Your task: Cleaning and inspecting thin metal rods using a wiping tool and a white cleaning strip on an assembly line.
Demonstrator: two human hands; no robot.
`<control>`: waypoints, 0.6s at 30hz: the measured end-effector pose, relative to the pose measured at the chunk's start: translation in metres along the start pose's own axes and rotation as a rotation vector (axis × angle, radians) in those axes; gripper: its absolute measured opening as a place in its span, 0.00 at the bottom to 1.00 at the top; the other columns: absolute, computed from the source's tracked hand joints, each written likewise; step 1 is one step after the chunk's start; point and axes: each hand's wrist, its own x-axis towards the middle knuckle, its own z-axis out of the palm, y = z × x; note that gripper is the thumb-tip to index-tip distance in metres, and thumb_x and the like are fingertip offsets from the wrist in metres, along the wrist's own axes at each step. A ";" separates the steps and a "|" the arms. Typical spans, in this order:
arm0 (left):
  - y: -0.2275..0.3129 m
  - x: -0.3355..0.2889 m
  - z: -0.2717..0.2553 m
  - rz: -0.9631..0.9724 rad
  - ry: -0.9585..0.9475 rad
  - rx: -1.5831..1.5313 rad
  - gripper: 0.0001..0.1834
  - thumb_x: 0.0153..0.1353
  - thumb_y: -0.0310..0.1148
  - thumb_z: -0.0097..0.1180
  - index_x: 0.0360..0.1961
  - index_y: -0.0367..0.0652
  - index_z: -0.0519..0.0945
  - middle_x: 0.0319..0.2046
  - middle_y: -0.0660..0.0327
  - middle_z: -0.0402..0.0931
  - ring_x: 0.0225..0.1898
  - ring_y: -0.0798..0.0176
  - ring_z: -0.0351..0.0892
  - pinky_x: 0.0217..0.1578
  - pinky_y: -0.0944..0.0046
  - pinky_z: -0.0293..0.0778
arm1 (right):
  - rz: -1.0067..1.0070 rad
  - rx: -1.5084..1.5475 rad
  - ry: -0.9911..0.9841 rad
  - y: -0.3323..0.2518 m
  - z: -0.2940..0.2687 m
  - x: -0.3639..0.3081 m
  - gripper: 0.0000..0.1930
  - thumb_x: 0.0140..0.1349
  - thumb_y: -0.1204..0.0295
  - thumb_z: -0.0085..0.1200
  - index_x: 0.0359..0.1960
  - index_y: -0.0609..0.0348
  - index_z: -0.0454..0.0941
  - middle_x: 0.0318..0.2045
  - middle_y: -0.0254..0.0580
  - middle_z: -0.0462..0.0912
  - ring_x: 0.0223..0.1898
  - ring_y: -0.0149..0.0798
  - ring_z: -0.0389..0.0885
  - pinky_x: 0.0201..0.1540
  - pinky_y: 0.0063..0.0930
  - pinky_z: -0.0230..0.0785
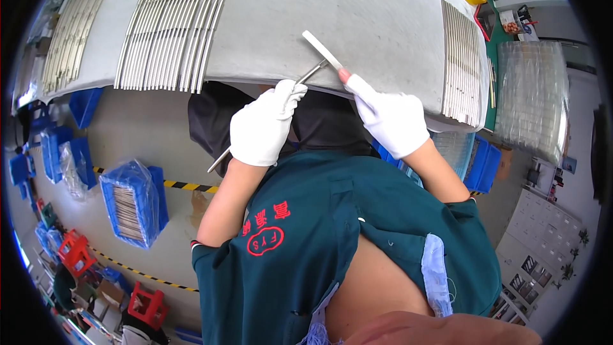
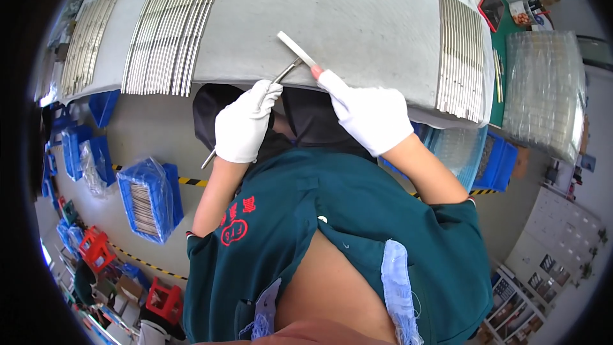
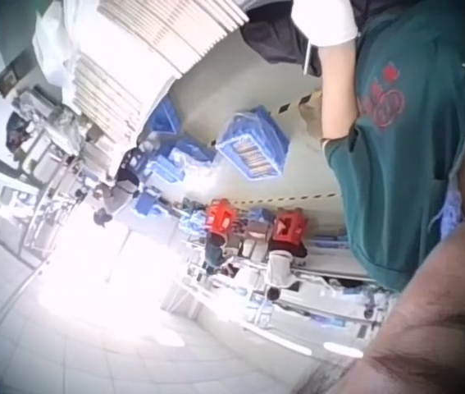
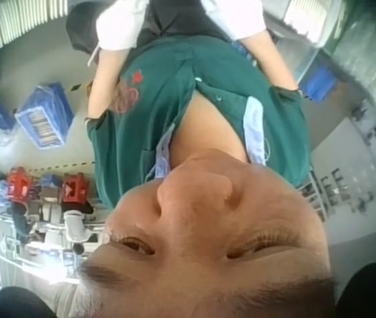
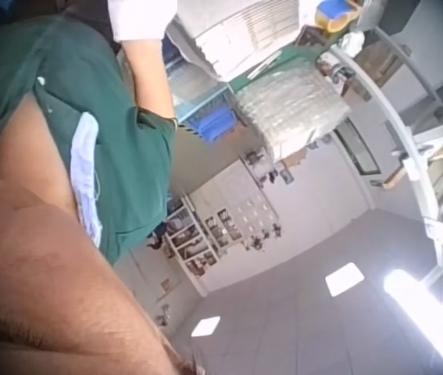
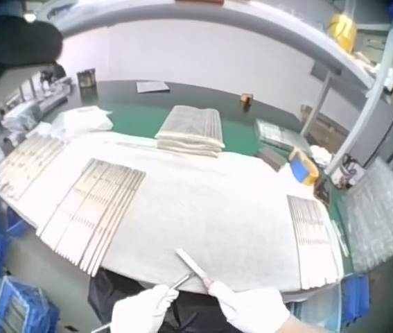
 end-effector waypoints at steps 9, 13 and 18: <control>-0.004 0.000 0.003 0.010 0.012 -0.063 0.07 0.61 0.38 0.49 0.38 0.55 0.76 0.28 0.68 0.79 0.24 0.62 0.79 0.23 0.65 0.73 | 0.079 0.050 -0.021 0.004 -0.003 -0.011 0.23 0.58 0.69 0.49 0.57 0.37 0.69 0.07 0.36 0.69 0.09 0.40 0.70 0.13 0.33 0.61; -0.006 -0.001 0.004 0.023 0.028 -0.031 0.07 0.61 0.39 0.49 0.38 0.56 0.76 0.26 0.68 0.78 0.23 0.62 0.78 0.22 0.64 0.73 | 0.077 0.076 0.036 0.005 0.000 -0.015 0.23 0.58 0.68 0.51 0.57 0.38 0.70 0.07 0.36 0.69 0.08 0.39 0.69 0.13 0.33 0.62; 0.001 0.002 -0.008 -0.105 -0.142 -0.051 0.09 0.60 0.34 0.51 0.41 0.48 0.78 0.34 0.65 0.81 0.34 0.63 0.81 0.33 0.69 0.74 | 0.104 0.189 0.000 0.002 -0.008 -0.028 0.24 0.58 0.68 0.53 0.58 0.38 0.69 0.10 0.40 0.70 0.11 0.42 0.71 0.16 0.34 0.64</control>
